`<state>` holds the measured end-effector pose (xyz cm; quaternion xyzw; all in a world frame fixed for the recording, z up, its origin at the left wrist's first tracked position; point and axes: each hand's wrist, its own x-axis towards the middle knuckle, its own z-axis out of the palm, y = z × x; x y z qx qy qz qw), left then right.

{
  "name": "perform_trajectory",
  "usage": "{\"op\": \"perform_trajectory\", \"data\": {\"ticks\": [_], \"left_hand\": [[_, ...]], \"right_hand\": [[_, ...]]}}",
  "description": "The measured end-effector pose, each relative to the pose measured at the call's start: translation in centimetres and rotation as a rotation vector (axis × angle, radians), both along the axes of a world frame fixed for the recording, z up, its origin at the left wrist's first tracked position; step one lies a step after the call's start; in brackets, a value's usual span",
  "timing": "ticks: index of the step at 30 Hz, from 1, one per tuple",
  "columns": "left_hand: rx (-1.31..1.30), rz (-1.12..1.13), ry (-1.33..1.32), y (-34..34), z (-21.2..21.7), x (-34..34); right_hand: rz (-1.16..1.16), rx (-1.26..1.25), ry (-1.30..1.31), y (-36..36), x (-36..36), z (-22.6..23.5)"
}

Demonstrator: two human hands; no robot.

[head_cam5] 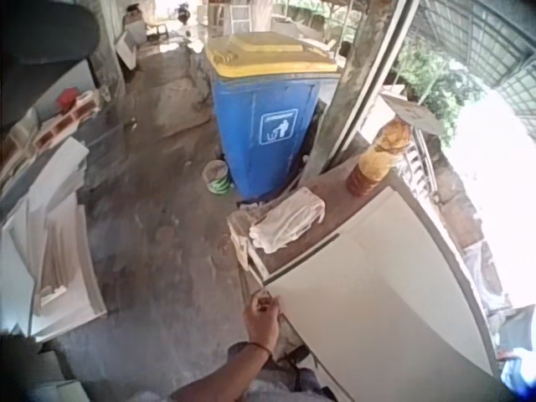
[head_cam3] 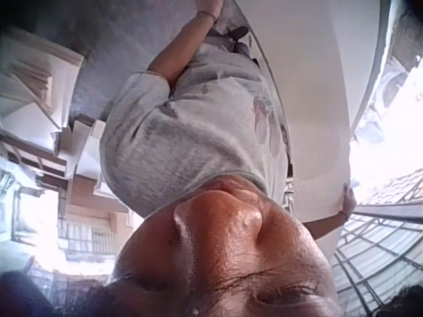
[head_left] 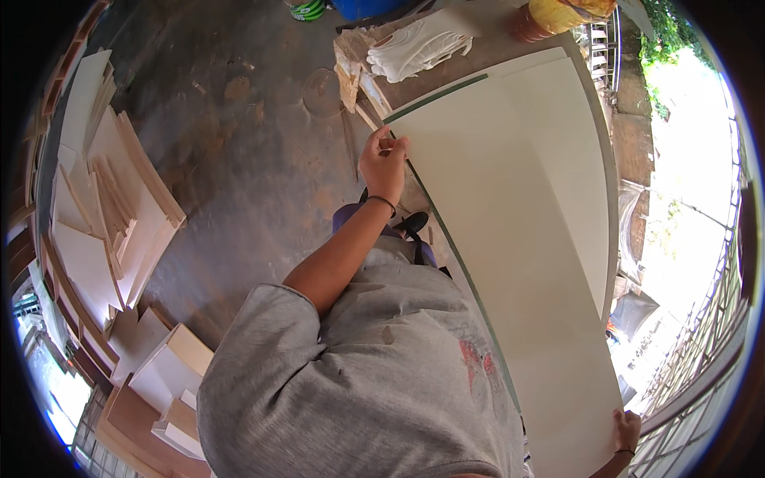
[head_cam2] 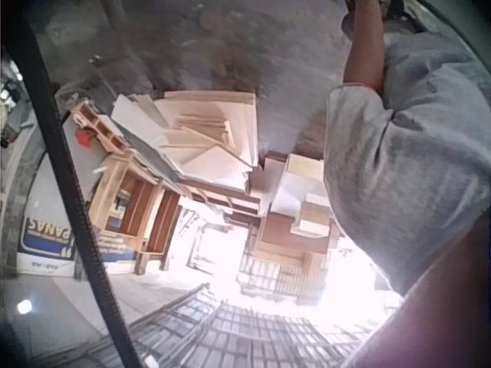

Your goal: The person wipes a large white furniture panel with a cloth, handling different sides and sections of the piece and then moving another long green-backed panel onto the workspace.

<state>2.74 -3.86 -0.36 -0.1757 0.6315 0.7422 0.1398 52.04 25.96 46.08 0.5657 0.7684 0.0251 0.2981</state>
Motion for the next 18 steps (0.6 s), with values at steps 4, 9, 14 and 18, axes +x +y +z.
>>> {"op": "perform_trajectory", "data": {"ticks": [4,9,14,18], "left_hand": [[-0.022,0.017,0.012,0.1,-1.0,-0.2],[-0.017,0.078,0.016,0.3,-1.5,-0.1],[-0.034,0.079,0.016,0.0,-1.2,0.0],[-0.073,0.068,0.033,0.0,-1.5,-0.3]], "right_hand": [[0.139,-0.010,-0.029,1.6,1.4,0.8],[-0.006,-0.005,-0.024,1.8,1.1,1.3],[-0.114,-0.027,-0.028,-0.3,-3.4,0.8],[-0.005,-0.021,-0.046,1.5,-1.3,0.7]]}}
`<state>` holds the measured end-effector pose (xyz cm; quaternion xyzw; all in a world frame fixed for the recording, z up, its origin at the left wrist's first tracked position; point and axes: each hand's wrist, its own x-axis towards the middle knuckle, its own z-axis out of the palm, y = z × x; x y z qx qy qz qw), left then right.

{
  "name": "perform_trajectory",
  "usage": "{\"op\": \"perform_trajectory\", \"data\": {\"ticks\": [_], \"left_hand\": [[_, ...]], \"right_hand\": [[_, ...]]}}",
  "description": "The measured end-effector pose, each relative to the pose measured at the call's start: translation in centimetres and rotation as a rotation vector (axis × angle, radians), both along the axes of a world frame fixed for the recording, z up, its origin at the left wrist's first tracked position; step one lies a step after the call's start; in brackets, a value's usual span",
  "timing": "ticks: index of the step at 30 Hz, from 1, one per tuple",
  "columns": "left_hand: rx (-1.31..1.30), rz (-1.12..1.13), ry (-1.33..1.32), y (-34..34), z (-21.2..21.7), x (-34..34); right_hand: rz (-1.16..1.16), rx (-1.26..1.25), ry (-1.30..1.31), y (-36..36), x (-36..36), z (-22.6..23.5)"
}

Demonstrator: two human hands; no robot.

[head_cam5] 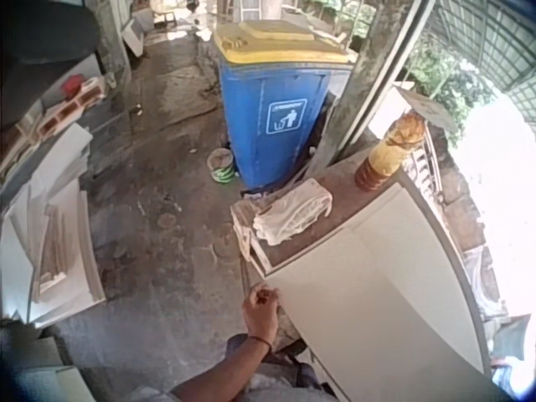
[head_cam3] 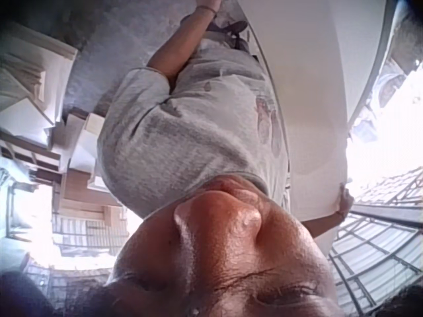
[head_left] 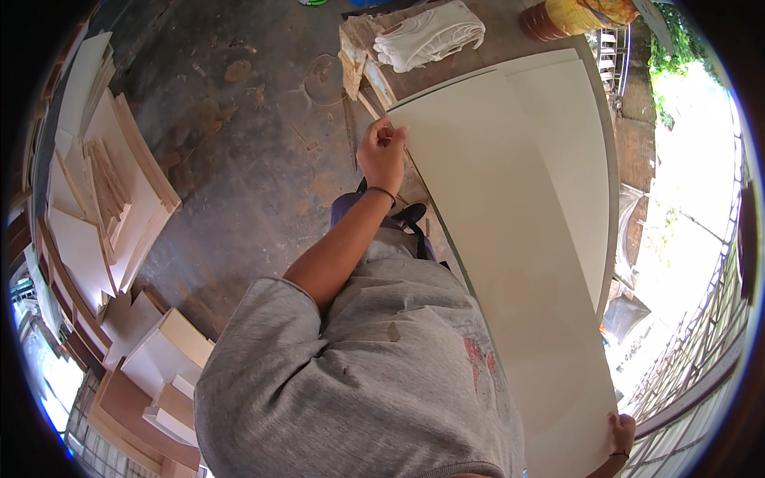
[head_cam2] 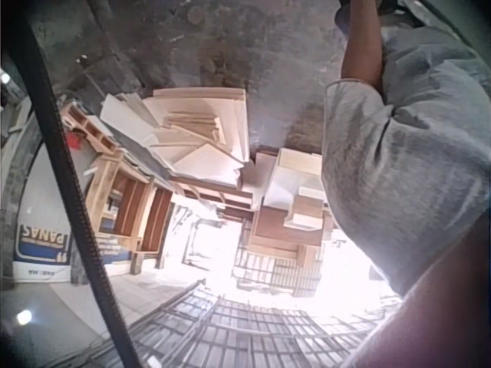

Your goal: The person wipes a large white furniture panel with a cloth, handling different sides and sections of the piece and then moving another long green-backed panel onto the workspace.

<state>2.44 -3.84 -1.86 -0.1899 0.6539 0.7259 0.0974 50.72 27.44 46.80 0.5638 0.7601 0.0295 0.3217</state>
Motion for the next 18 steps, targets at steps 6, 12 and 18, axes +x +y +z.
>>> {"op": "perform_trajectory", "data": {"ticks": [6,12,18], "left_hand": [[-0.015,-0.016,-0.029,0.0,0.5,-0.2],[0.030,0.006,-0.011,0.0,0.3,-0.3],[0.000,0.000,-0.007,-0.1,-0.1,-0.3]], "right_hand": [[0.089,-0.004,0.038,0.6,-0.3,-0.1],[-0.050,-0.047,0.031,-0.4,-2.9,-0.2],[0.001,-0.045,-0.008,1.5,-0.2,-0.1]]}}
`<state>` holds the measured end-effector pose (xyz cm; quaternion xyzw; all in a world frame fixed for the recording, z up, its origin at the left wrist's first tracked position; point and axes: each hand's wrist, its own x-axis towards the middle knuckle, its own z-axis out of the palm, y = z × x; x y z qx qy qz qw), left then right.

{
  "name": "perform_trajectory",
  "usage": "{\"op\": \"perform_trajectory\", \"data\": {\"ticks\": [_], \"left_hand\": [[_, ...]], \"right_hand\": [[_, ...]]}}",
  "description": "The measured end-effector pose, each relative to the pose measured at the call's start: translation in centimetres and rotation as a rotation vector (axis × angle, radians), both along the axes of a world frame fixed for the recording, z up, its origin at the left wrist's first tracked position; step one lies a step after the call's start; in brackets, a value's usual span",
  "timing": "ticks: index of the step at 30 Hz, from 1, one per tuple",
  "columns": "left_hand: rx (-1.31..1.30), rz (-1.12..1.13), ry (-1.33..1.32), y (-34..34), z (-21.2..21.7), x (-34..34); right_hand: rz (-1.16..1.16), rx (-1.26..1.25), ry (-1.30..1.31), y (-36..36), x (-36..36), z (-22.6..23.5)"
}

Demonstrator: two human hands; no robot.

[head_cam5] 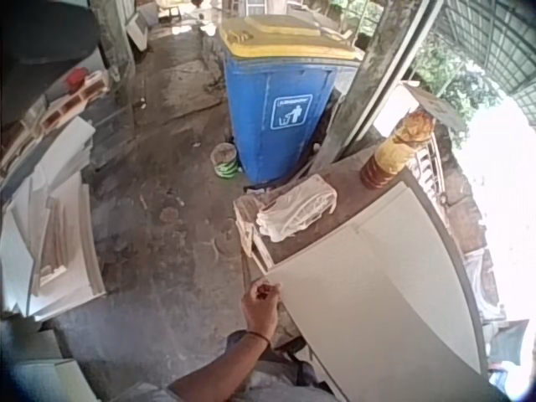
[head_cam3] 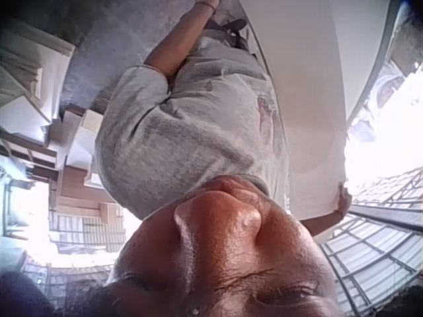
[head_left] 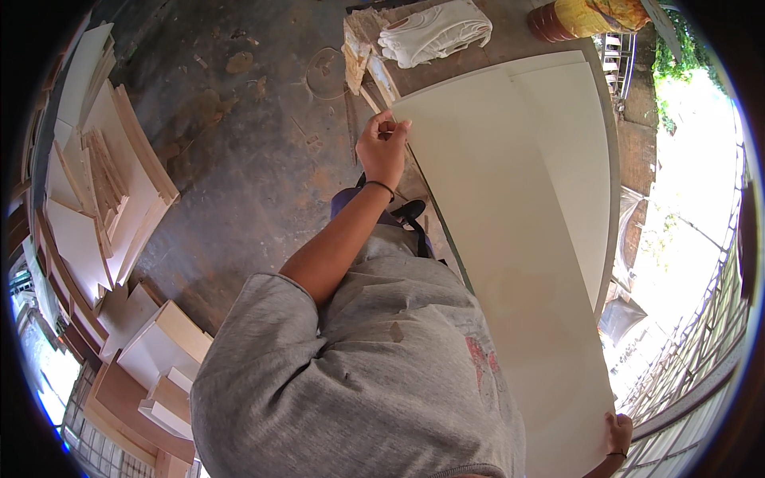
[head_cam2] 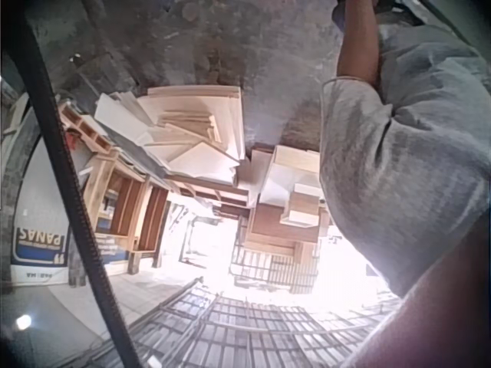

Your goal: The person wipes a large white furniture panel with a cloth, handling different sides and sections of the piece and then moving another long green-backed panel onto the workspace.

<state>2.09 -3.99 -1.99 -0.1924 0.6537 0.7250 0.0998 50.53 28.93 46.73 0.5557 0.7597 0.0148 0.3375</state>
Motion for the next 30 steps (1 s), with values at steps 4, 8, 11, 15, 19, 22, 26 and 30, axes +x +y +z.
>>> {"op": "perform_trajectory", "data": {"ticks": [4,8,11,15,19,22,26,30], "left_hand": [[-0.072,-0.026,0.002,-0.1,0.4,-0.1],[-0.103,-0.020,0.012,-0.2,-0.1,-0.1],[-0.096,-0.019,-0.003,-0.2,0.0,-0.1],[-0.121,-0.038,0.021,-0.2,0.2,-0.1],[-0.083,-0.022,0.020,-0.2,0.3,-0.2],[-0.136,-0.033,0.028,-0.4,0.3,-0.2],[-0.164,-0.041,0.032,-0.2,0.7,-0.1],[-0.129,-0.023,0.023,-0.2,-0.1,-0.1]], "right_hand": [[0.030,0.005,-0.031,-0.4,-0.8,-0.1],[0.074,0.024,-0.017,-0.7,-1.0,-0.2],[-0.038,-0.021,-0.017,-0.8,-2.1,-0.1],[-0.125,-0.040,0.037,-1.3,-2.7,-0.5],[-0.063,-0.049,-0.013,-1.1,-2.9,-0.5],[-0.082,-0.042,-0.053,-0.7,-3.1,-0.6],[-0.058,-0.070,-0.017,-0.2,-2.0,-0.5],[-0.018,-0.060,-0.028,-0.5,-2.8,-0.5]]}}
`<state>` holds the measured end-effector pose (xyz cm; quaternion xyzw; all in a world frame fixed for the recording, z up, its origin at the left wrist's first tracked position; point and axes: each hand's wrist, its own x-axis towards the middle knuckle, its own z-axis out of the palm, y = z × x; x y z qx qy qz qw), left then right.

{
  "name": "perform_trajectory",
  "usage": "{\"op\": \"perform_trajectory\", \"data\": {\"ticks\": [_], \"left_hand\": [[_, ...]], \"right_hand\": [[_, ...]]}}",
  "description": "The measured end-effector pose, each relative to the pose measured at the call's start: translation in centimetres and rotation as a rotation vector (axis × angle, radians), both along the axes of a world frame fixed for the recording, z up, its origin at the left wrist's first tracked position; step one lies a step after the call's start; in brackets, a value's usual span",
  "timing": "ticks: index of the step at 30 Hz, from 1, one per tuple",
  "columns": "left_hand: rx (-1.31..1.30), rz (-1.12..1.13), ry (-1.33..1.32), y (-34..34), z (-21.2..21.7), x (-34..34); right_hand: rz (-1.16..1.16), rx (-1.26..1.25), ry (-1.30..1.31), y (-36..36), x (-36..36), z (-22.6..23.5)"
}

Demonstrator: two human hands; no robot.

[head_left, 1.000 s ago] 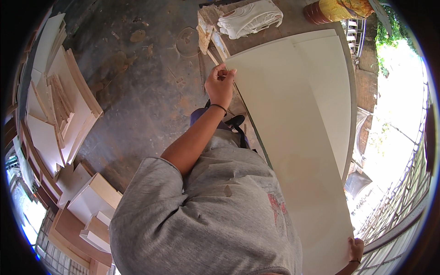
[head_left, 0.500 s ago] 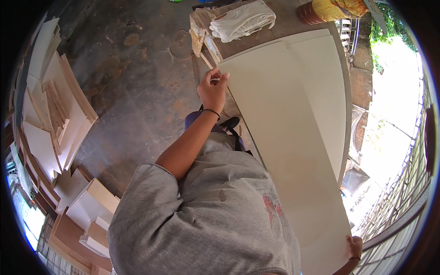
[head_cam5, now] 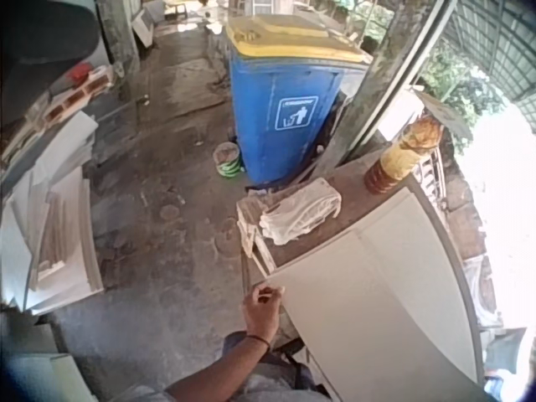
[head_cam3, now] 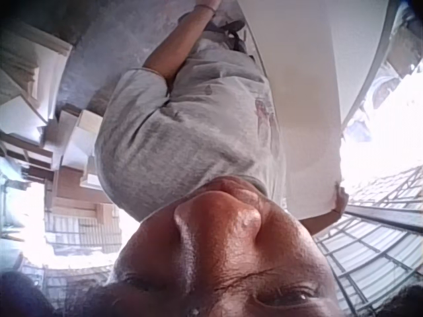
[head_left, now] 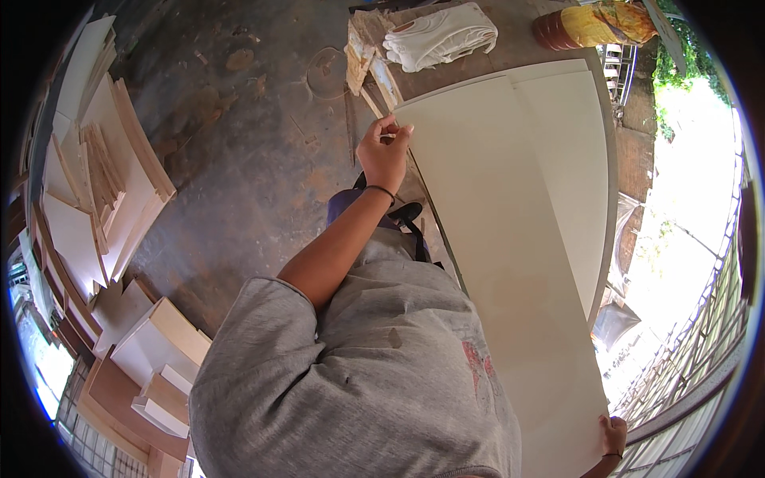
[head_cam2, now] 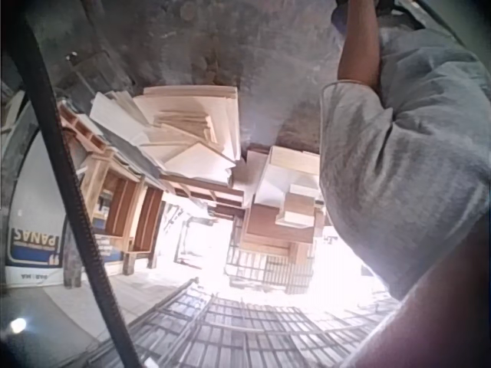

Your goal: The person wipes a large white furniture panel with a cloth, handling different sides and sections of the piece and then moving another long green-backed panel onto the workspace.

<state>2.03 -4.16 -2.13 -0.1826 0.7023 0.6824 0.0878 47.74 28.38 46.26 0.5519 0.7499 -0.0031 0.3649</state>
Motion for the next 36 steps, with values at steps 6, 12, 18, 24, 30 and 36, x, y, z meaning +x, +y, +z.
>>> {"op": "perform_trajectory", "data": {"ticks": [6,12,18,24,30,36], "left_hand": [[0.024,0.012,-0.024,0.1,0.1,0.0],[0.012,0.005,-0.026,0.1,0.4,-0.1],[0.043,-0.001,-0.040,0.0,0.4,-0.2],[-0.006,-0.019,-0.017,0.0,0.1,-0.3],[-0.049,-0.004,0.014,0.0,-0.5,-0.3],[-0.055,0.014,-0.015,0.1,-0.4,-0.4]], "right_hand": [[-0.003,0.008,0.014,0.3,0.7,0.3],[-0.066,0.006,0.025,0.4,0.8,0.5],[-0.046,0.002,0.035,-0.1,-0.1,0.2],[-0.040,-0.011,0.007,0.4,0.0,0.3],[-0.050,0.007,-0.012,1.4,1.4,0.4],[-0.101,-0.004,0.047,0.6,0.8,0.5]]}}
